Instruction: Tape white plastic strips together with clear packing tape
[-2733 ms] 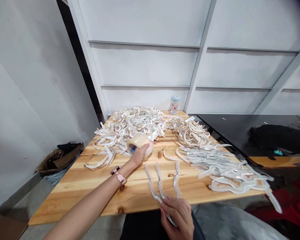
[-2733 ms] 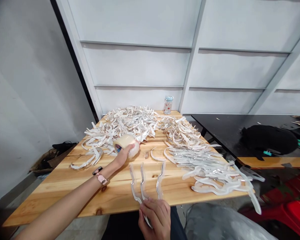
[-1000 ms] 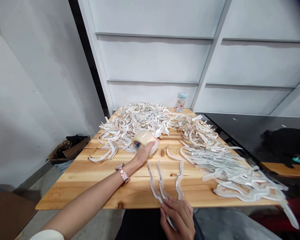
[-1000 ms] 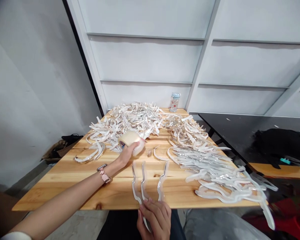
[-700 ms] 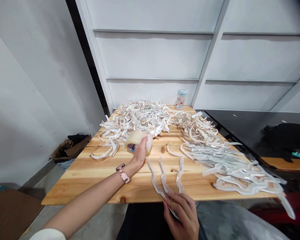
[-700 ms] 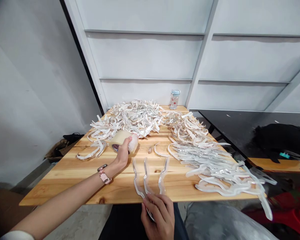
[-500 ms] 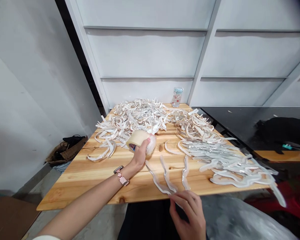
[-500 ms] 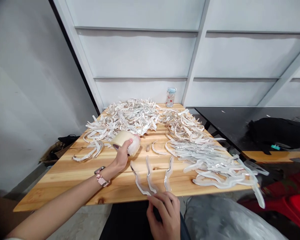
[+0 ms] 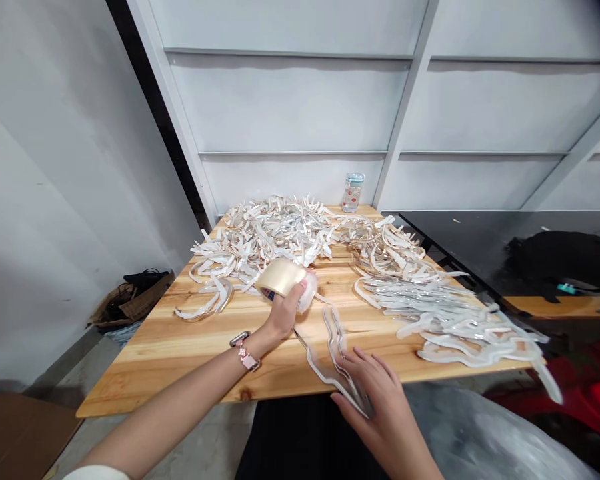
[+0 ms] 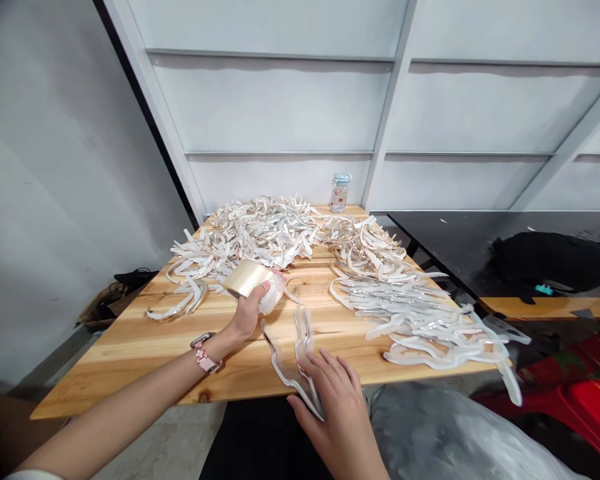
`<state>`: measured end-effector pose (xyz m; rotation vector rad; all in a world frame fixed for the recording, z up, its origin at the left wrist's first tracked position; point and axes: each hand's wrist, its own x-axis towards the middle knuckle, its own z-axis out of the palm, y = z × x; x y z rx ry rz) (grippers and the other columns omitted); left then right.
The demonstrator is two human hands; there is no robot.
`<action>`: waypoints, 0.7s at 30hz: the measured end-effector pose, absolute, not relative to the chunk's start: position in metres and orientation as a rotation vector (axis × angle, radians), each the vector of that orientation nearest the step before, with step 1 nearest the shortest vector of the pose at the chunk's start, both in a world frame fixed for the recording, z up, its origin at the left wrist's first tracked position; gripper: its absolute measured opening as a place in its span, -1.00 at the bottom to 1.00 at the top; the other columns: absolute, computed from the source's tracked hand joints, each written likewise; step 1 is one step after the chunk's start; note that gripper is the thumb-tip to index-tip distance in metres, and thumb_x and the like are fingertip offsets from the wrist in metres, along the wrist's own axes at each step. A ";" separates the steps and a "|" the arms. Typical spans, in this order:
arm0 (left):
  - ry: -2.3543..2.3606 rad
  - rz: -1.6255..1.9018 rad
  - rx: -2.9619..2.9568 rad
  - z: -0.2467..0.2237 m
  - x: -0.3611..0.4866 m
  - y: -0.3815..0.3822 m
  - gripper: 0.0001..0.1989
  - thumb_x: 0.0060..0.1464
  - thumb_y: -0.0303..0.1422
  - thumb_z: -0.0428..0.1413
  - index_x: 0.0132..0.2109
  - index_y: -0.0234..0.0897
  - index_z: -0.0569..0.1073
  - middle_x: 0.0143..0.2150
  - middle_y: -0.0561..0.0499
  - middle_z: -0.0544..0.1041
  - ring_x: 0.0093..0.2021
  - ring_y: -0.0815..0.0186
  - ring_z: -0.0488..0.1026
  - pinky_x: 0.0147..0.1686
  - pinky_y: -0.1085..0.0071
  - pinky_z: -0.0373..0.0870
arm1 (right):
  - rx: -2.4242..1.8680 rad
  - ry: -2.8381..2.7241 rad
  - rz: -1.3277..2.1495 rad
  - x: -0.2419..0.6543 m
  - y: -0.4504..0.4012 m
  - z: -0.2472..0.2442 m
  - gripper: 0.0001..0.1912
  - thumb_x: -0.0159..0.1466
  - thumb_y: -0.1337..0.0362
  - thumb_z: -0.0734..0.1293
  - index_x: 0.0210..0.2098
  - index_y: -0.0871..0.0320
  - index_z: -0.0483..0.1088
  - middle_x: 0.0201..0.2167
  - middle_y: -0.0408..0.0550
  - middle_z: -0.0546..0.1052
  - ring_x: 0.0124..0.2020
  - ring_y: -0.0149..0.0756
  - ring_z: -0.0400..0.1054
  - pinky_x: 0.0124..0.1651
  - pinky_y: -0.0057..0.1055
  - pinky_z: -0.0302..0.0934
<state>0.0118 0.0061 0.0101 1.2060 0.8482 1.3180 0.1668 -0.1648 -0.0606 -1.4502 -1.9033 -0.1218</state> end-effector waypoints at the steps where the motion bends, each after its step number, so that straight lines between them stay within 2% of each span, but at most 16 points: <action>1: 0.829 1.314 1.265 0.012 0.011 0.005 -0.52 -0.09 -0.05 0.21 -0.12 -0.32 0.52 -0.06 -0.16 0.61 0.02 0.06 0.50 0.12 0.21 0.35 | -1.426 -1.912 -0.081 0.166 -0.163 -0.058 -0.62 0.32 0.19 0.37 0.12 0.00 0.40 0.07 -0.01 0.59 0.13 -0.03 0.47 0.16 -0.06 0.33; 6: 0.786 1.235 1.353 0.016 0.009 0.004 -0.51 -0.09 -0.04 0.19 -0.09 -0.28 0.53 -0.08 -0.14 0.60 -0.03 0.06 0.50 0.05 0.21 0.39 | -1.363 -1.942 0.082 0.158 -0.154 -0.046 -0.69 0.31 0.29 0.38 0.04 -0.06 0.46 0.00 -0.10 0.62 0.08 -0.10 0.49 0.08 -0.17 0.43; 12: 0.856 0.996 1.328 0.020 0.007 0.008 -0.55 -0.16 -0.09 0.24 -0.17 -0.31 0.53 -0.24 -0.10 0.61 -0.25 0.13 0.51 -0.25 0.28 0.42 | -1.328 -1.948 0.076 0.155 -0.159 -0.037 -0.71 0.32 0.23 0.38 0.04 -0.03 0.47 0.04 -0.06 0.59 0.05 -0.14 0.50 0.06 -0.26 0.44; 14: 0.849 1.037 1.267 0.023 0.005 0.010 -0.57 -0.13 -0.09 0.22 -0.18 -0.32 0.53 -0.22 -0.12 0.61 -0.22 0.12 0.52 -0.23 0.29 0.42 | -1.294 -1.942 0.042 0.164 -0.149 -0.029 -0.77 0.34 0.24 0.36 -0.01 0.00 0.49 -0.01 -0.05 0.61 0.01 -0.17 0.51 0.03 -0.28 0.44; 16: 0.810 1.140 1.188 0.025 0.003 0.014 -0.57 -0.10 -0.08 0.17 -0.18 -0.33 0.53 -0.19 -0.13 0.62 -0.15 0.10 0.52 -0.14 0.29 0.42 | -1.260 -1.945 -0.025 0.172 -0.126 -0.015 -0.84 0.38 0.28 0.32 -0.09 0.05 0.51 -0.12 -0.06 0.64 -0.08 -0.19 0.53 -0.01 -0.28 0.42; 18: 0.776 1.271 1.147 0.025 0.000 0.022 -0.58 -0.07 -0.08 0.15 -0.18 -0.32 0.52 -0.18 -0.11 0.62 -0.09 0.10 0.52 -0.03 0.29 0.40 | -1.270 -1.998 -0.053 0.174 -0.093 0.001 -0.84 0.41 0.31 0.28 -0.15 0.06 0.52 -0.21 -0.09 0.65 -0.17 -0.23 0.53 -0.07 -0.28 0.40; 20: 0.789 1.386 1.140 0.023 -0.003 0.030 -0.59 -0.04 -0.09 0.14 -0.15 -0.30 0.52 -0.15 -0.08 0.61 -0.05 0.12 0.51 0.04 0.31 0.37 | -1.318 -2.122 0.086 0.169 -0.057 0.016 -0.86 0.40 0.27 0.31 -0.12 0.04 0.53 -0.20 -0.13 0.65 -0.13 -0.25 0.52 -0.04 -0.31 0.37; 21: 0.817 1.429 1.133 0.021 -0.004 0.034 -0.59 -0.04 -0.08 0.14 -0.13 -0.29 0.51 -0.13 -0.07 0.61 -0.04 0.13 0.51 0.05 0.31 0.36 | -1.371 -2.162 0.130 0.164 -0.040 0.021 -0.82 0.37 0.25 0.35 -0.04 0.05 0.51 -0.16 -0.11 0.65 -0.11 -0.24 0.51 -0.03 -0.32 0.36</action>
